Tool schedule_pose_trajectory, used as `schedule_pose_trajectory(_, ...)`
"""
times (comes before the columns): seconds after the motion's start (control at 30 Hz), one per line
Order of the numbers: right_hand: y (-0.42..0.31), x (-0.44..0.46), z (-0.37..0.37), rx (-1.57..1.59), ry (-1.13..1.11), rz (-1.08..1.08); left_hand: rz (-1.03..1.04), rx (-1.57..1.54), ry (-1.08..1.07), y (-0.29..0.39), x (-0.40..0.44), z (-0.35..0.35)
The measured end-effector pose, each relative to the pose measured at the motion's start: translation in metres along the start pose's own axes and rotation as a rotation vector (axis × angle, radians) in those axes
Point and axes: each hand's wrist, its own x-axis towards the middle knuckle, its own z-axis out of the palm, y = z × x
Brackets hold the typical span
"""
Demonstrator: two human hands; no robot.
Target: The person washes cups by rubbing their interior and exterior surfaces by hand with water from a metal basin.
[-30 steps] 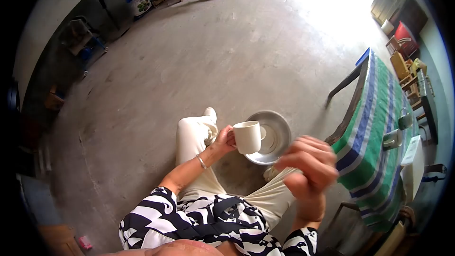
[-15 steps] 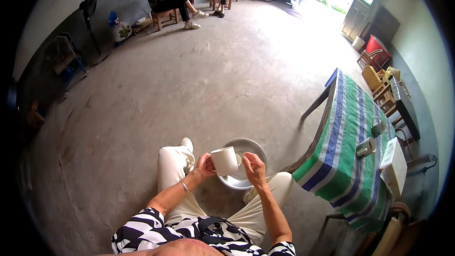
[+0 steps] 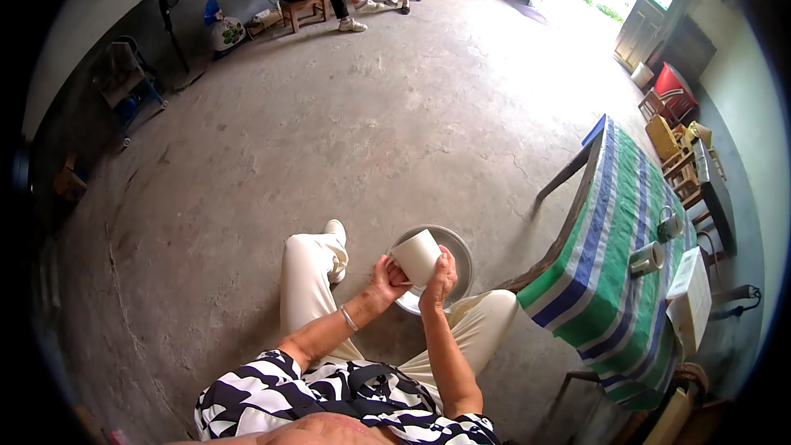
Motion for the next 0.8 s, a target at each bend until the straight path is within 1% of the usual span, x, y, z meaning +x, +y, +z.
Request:
schedule_pose_trajectory(0.03,-0.001,0.005,0.002,0.004,-0.003,-0.002,0.018,-0.016,-0.064,-0.003,0.002,-0.003)
schedule_pose_trajectory(0.07,-0.001,0.010,0.004,0.077,0.024,0.018,0.035,-0.030,-0.123,-0.004,0.004,-0.004)
schedule_pose_trajectory(0.1,0.001,0.010,0.003,0.146,0.059,0.050,0.075,-0.010,-0.052,-0.005,-0.008,0.013)
schedule_pose_trajectory(0.17,0.012,0.019,0.000,0.316,0.150,0.192,0.129,-0.004,0.090,-0.011,-0.010,0.023)
schedule_pose_trajectory(0.2,0.019,0.023,-0.003,0.395,0.131,0.250,0.191,-0.001,0.094,-0.010,-0.008,0.023)
schedule_pose_trajectory(0.23,0.025,0.025,-0.008,0.475,0.112,0.307,0.188,0.001,0.094,-0.011,-0.007,0.023)
schedule_pose_trajectory(0.27,0.032,0.024,-0.015,0.475,0.118,0.309,0.321,0.091,0.127,-0.012,-0.007,0.022)
schedule_pose_trajectory(0.3,0.033,0.020,-0.018,0.554,0.079,0.416,0.453,0.182,0.159,-0.012,-0.009,0.024)
schedule_pose_trajectory(0.33,0.033,0.020,-0.021,0.631,0.035,0.521,0.501,0.219,0.169,-0.010,-0.005,0.019)
schedule_pose_trajectory(0.37,0.034,0.020,-0.024,0.629,0.038,0.522,0.498,0.218,0.171,-0.009,-0.003,0.018)
schedule_pose_trajectory(0.43,0.026,0.010,-0.024,0.611,0.034,0.596,0.660,0.346,0.104,-0.008,0.000,0.015)
schedule_pose_trajectory(0.47,0.020,0.007,-0.024,0.568,0.047,0.627,0.677,0.350,0.097,-0.006,0.004,0.011)
schedule_pose_trajectory(0.5,0.024,0.005,-0.028,0.568,0.055,0.636,0.671,0.354,0.107,-0.004,0.002,0.010)
schedule_pose_trajectory(0.57,0.033,0.006,-0.034,0.594,-0.029,0.631,0.702,0.408,0.018,0.001,0.001,0.010)
schedule_pose_trajectory(0.63,0.028,-0.001,-0.031,0.597,-0.028,0.637,0.684,0.381,0.055,0.002,0.002,0.008)
schedule_pose_trajectory(0.7,0.025,-0.006,-0.028,0.583,-0.123,0.565,0.499,0.220,0.032,0.007,0.006,0.001)
schedule_pose_trajectory(0.73,0.023,-0.010,-0.023,0.580,-0.124,0.570,0.499,0.216,0.036,0.005,0.005,0.003)
schedule_pose_trajectory(0.8,0.021,-0.016,-0.013,0.532,-0.102,0.555,0.402,0.034,0.144,-0.001,0.003,0.010)
